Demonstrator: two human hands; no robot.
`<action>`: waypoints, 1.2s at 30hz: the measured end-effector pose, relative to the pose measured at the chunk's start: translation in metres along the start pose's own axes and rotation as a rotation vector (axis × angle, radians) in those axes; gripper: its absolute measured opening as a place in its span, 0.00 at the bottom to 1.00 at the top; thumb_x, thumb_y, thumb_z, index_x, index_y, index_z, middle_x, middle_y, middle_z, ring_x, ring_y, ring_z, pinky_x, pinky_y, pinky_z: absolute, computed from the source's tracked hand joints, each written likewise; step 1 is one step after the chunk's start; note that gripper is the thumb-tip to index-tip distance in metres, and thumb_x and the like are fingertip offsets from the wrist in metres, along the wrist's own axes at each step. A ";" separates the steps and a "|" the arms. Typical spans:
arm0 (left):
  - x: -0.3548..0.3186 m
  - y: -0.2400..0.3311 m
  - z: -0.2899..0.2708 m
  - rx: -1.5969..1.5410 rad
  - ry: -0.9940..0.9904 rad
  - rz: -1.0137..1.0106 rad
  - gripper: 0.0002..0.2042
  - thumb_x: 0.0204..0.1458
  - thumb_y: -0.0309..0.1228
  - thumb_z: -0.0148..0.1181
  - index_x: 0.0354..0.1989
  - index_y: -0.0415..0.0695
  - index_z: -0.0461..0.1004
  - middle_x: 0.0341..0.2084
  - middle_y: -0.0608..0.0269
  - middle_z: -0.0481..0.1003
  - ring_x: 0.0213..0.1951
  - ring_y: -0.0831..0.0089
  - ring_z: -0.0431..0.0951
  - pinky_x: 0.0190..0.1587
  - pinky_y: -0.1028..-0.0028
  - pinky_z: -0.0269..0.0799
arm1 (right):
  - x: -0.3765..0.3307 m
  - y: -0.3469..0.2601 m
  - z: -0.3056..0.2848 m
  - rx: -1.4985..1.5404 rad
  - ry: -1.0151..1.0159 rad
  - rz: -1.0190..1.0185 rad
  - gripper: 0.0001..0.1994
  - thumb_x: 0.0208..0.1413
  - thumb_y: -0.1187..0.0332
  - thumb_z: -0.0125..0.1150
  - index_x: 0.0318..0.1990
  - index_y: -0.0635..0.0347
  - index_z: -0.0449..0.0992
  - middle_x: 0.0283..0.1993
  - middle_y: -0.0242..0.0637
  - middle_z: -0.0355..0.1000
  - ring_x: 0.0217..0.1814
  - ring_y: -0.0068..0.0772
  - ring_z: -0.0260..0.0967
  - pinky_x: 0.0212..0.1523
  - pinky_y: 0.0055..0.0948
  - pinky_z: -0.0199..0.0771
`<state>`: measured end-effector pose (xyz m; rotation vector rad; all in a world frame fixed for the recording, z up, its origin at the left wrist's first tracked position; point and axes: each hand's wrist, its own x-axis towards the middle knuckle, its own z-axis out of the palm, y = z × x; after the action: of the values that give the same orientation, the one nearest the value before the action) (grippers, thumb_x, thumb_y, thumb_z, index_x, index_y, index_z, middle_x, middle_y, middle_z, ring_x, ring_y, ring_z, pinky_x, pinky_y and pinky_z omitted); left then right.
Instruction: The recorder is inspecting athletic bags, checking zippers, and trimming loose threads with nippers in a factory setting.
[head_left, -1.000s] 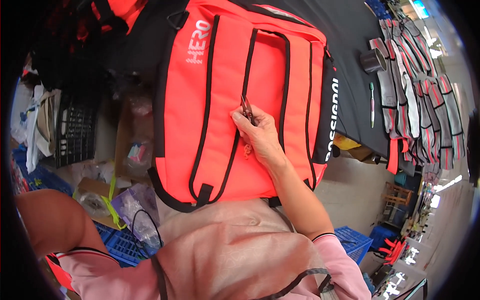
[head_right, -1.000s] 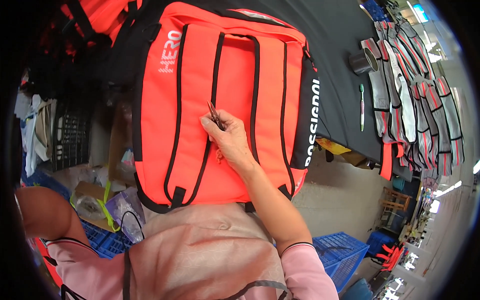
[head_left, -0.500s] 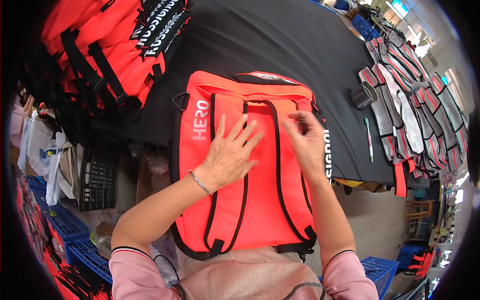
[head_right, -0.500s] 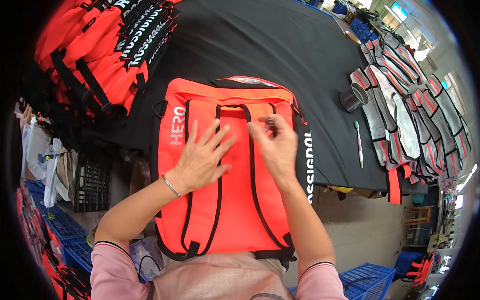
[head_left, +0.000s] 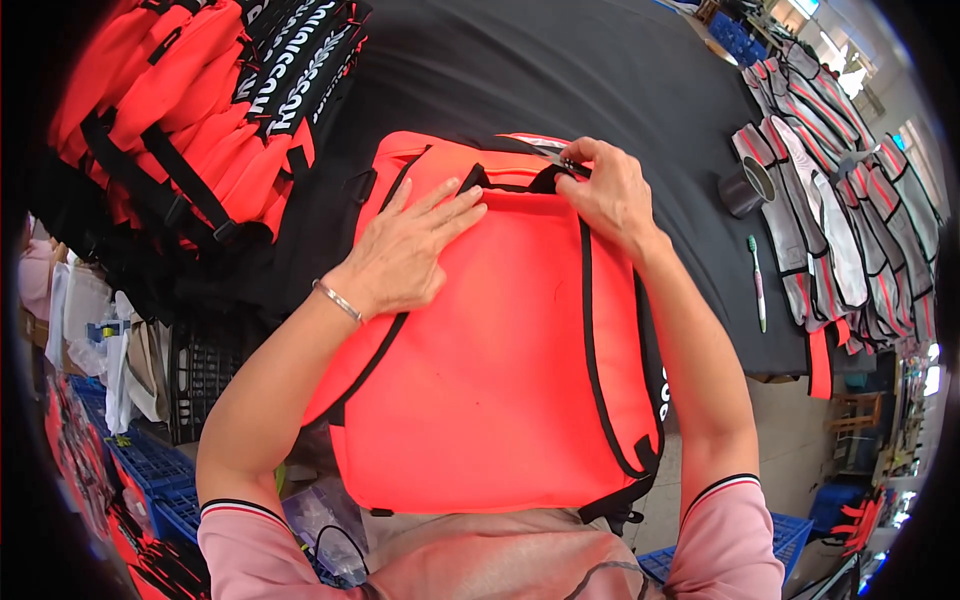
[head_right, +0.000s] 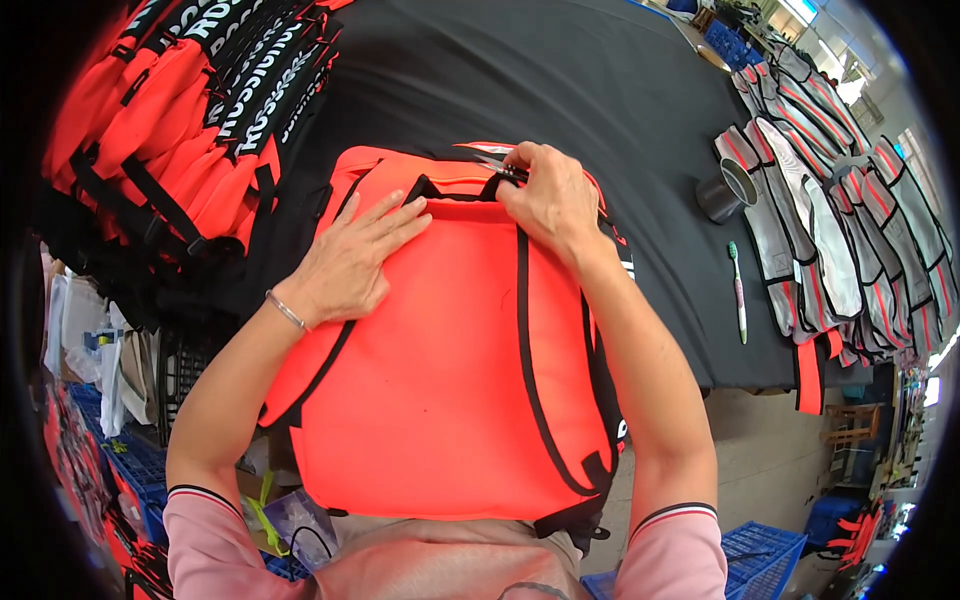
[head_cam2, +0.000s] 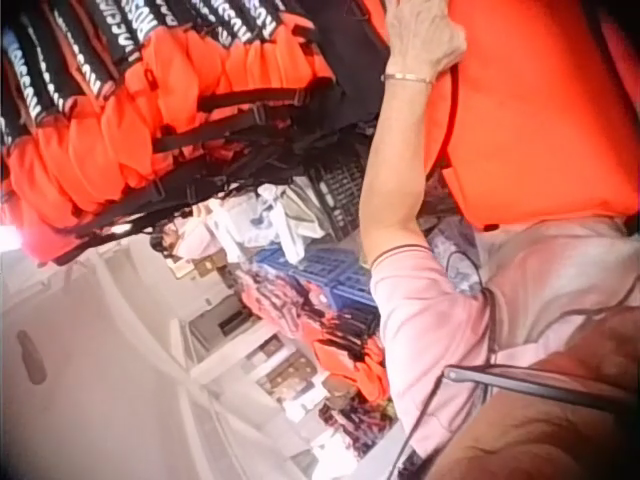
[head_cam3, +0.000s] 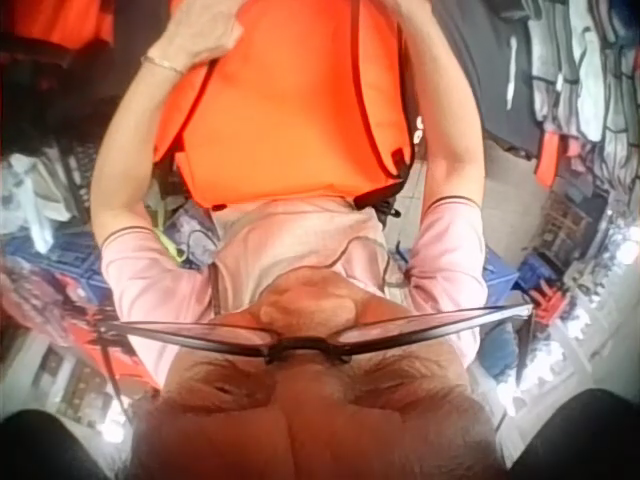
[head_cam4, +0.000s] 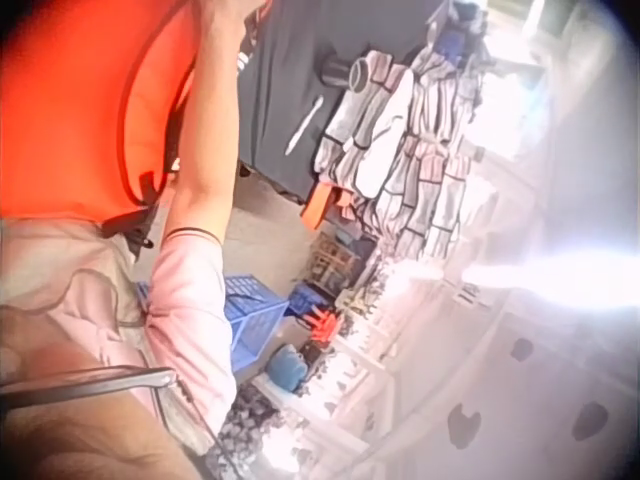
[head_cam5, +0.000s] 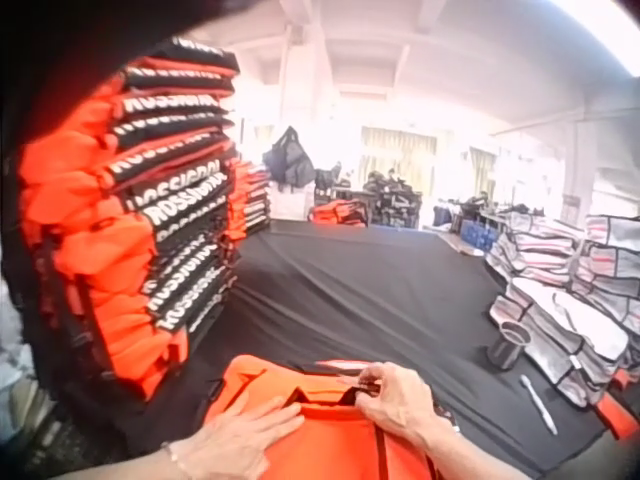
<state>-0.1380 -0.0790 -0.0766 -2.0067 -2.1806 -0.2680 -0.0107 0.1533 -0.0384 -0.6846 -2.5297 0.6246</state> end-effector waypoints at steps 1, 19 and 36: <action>0.006 -0.006 0.001 -0.048 -0.027 -0.031 0.34 0.42 0.21 0.53 0.65 0.44 0.64 0.68 0.60 0.60 0.71 0.60 0.54 0.72 0.51 0.47 | 0.010 -0.001 -0.002 -0.012 -0.067 0.038 0.16 0.46 0.66 0.60 0.43 0.61 0.79 0.40 0.44 0.79 0.46 0.47 0.76 0.46 0.39 0.74; 0.050 0.020 0.084 0.197 0.202 -0.265 0.25 0.48 0.26 0.56 0.58 0.53 0.74 0.64 0.66 0.62 0.58 0.56 0.60 0.71 0.50 0.39 | 0.045 0.036 -0.008 -0.004 -0.318 -0.019 0.14 0.46 0.70 0.60 0.42 0.60 0.82 0.41 0.44 0.81 0.45 0.44 0.78 0.48 0.36 0.76; 0.014 0.082 0.078 0.107 0.274 -0.399 0.25 0.48 0.30 0.57 0.58 0.49 0.73 0.54 0.66 0.71 0.59 0.57 0.61 0.71 0.44 0.40 | 0.015 0.004 -0.003 -0.323 -0.246 -0.057 0.22 0.45 0.75 0.57 0.52 0.57 0.76 0.48 0.46 0.77 0.49 0.52 0.75 0.46 0.44 0.77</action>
<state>-0.0576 -0.0403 -0.1468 -1.3740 -2.3346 -0.4364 -0.0198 0.1659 -0.0342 -0.6756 -2.9053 0.2959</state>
